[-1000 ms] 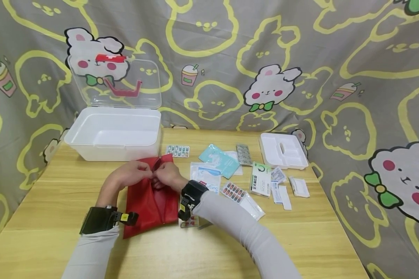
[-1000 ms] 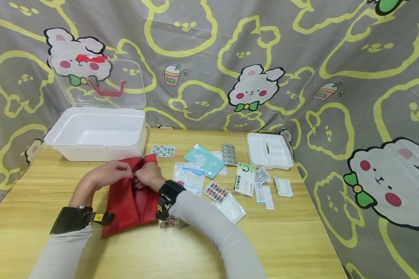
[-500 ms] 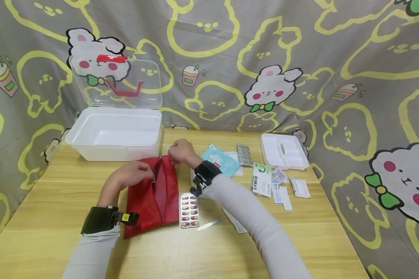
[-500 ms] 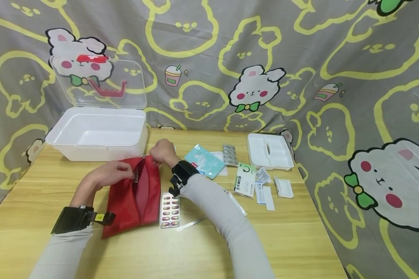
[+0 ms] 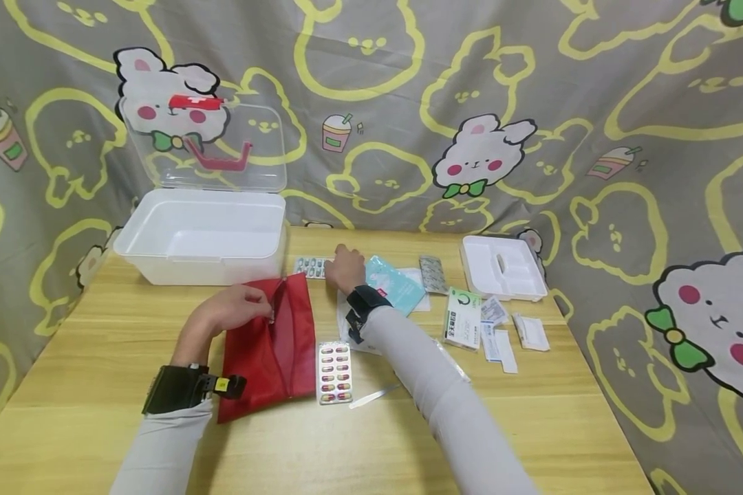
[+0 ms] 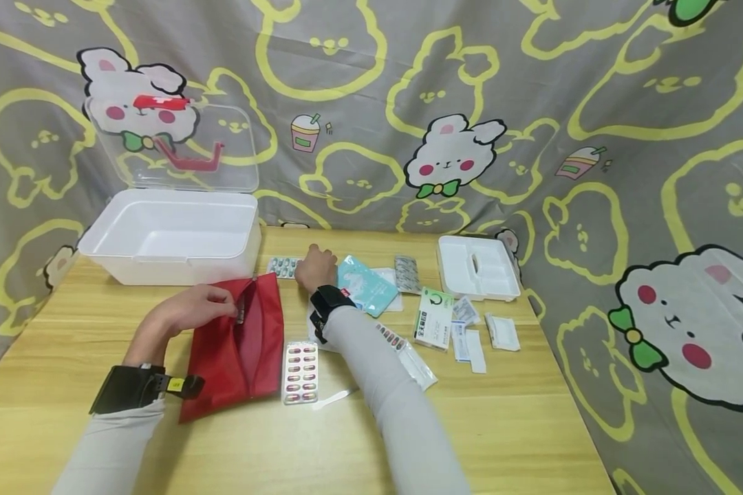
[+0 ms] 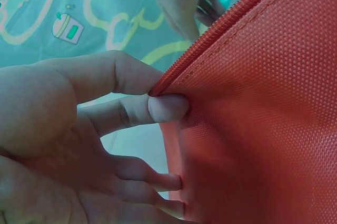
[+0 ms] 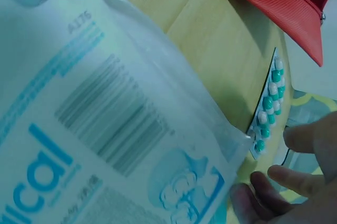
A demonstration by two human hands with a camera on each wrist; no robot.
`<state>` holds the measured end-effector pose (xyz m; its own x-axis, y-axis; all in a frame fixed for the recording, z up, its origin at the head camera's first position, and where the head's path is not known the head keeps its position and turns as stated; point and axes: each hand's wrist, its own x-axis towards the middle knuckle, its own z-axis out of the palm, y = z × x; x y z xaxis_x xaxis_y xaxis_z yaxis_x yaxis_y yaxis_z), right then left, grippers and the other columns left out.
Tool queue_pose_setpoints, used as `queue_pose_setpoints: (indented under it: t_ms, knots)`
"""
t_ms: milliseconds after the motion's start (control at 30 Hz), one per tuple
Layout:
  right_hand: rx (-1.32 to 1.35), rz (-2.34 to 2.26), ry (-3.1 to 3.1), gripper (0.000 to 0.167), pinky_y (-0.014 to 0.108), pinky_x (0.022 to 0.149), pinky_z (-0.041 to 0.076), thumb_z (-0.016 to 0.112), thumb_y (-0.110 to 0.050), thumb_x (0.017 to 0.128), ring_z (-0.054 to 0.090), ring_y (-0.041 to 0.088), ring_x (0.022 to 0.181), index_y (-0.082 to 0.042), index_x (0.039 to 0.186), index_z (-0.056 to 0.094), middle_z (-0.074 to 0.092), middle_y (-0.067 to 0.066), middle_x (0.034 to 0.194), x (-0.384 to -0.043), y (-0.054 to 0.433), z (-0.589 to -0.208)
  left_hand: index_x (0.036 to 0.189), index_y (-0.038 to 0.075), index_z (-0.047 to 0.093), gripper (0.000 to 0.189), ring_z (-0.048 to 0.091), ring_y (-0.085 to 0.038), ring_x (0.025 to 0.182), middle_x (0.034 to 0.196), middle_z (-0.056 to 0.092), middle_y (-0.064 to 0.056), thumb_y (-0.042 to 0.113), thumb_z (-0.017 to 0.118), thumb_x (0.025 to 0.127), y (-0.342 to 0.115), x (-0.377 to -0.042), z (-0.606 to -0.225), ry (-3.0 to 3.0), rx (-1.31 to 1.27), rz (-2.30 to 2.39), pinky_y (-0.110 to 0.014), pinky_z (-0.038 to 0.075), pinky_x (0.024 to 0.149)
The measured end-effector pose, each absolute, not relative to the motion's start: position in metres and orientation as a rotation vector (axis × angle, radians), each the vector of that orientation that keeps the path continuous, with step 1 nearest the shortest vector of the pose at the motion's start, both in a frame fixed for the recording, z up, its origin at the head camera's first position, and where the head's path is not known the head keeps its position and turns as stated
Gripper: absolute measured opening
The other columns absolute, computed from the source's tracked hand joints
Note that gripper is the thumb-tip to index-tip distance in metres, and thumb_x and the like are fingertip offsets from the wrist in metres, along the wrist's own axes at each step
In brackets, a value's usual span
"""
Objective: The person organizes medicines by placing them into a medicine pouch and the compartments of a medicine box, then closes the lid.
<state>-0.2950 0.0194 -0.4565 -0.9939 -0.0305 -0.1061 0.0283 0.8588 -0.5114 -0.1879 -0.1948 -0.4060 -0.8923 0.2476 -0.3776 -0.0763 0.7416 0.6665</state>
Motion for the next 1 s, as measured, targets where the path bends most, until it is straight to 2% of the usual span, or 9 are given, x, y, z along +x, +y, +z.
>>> queue_pose_setpoints:
  t_ms: [100, 233, 367, 567, 700, 1000]
  knots:
    - [-0.039, -0.733, 2.896, 0.047, 0.048, 0.107, 0.043, 0.058, -0.033, 0.1, 0.051, 0.036, 0.126, -0.009, 0.141, 0.056, 0.058, 0.019, 0.133, -0.291, 0.014, -0.458, 0.088, 0.007, 0.07, 0.016, 0.057, -0.025, 0.088, 0.083, 0.061, -0.008, 0.021, 0.063, 0.093, -0.196, -0.186, -0.406, 2.493, 0.111, 0.972, -0.033, 0.047, 0.071]
    - [-0.105, -0.619, 2.914, 0.049, 0.048, 0.108, 0.042, 0.06, -0.035, 0.098, 0.047, 0.034, 0.127, -0.01, 0.141, 0.057, 0.055, 0.017, 0.135, -0.29, 0.007, -0.462, 0.092, 0.006, 0.072, 0.017, 0.057, -0.026, 0.09, 0.086, 0.062, -0.009, 0.021, 0.063, 0.093, -0.198, -0.183, -0.405, 2.492, 0.109, 0.969, -0.033, 0.047, 0.071]
    - [-0.083, -0.56, 2.955, 0.047, 0.047, 0.106, 0.043, 0.062, -0.034, 0.097, 0.048, 0.033, 0.126, -0.01, 0.137, 0.059, 0.057, 0.015, 0.132, -0.292, 0.006, -0.464, 0.093, 0.005, 0.072, 0.018, 0.057, -0.026, 0.091, 0.087, 0.063, -0.01, 0.021, 0.063, 0.093, -0.197, -0.184, -0.404, 2.488, 0.133, 0.981, -0.034, 0.047, 0.072]
    - [0.027, -0.657, 2.923, 0.057, 0.047, 0.108, 0.042, 0.072, -0.032, 0.088, 0.048, 0.033, 0.127, -0.011, 0.138, 0.052, 0.055, 0.016, 0.132, -0.298, 0.007, -0.467, 0.089, 0.007, 0.071, 0.016, 0.056, -0.025, 0.088, 0.083, 0.062, -0.008, 0.021, 0.063, 0.093, -0.195, -0.187, -0.404, 2.496, 0.133, 0.961, -0.033, 0.047, 0.071]
    - [0.055, -0.74, 2.936, 0.056, 0.048, 0.105, 0.043, 0.076, -0.026, 0.084, 0.053, 0.034, 0.122, -0.011, 0.132, 0.052, 0.061, 0.016, 0.125, -0.299, 0.007, -0.466, 0.088, 0.008, 0.071, 0.016, 0.057, -0.025, 0.088, 0.084, 0.062, -0.008, 0.021, 0.063, 0.092, -0.195, -0.188, -0.405, 2.495, 0.129, 0.963, -0.034, 0.048, 0.072]
    - [0.079, -0.846, 2.911, 0.051, 0.047, 0.107, 0.04, 0.076, -0.019, 0.084, 0.06, 0.032, 0.114, -0.012, 0.128, 0.05, 0.066, 0.011, 0.115, -0.301, 0.005, -0.467, 0.089, 0.008, 0.071, 0.015, 0.058, -0.026, 0.091, 0.089, 0.065, -0.008, 0.021, 0.065, 0.092, -0.194, -0.186, -0.406, 2.501, 0.12, 0.977, -0.035, 0.051, 0.073]
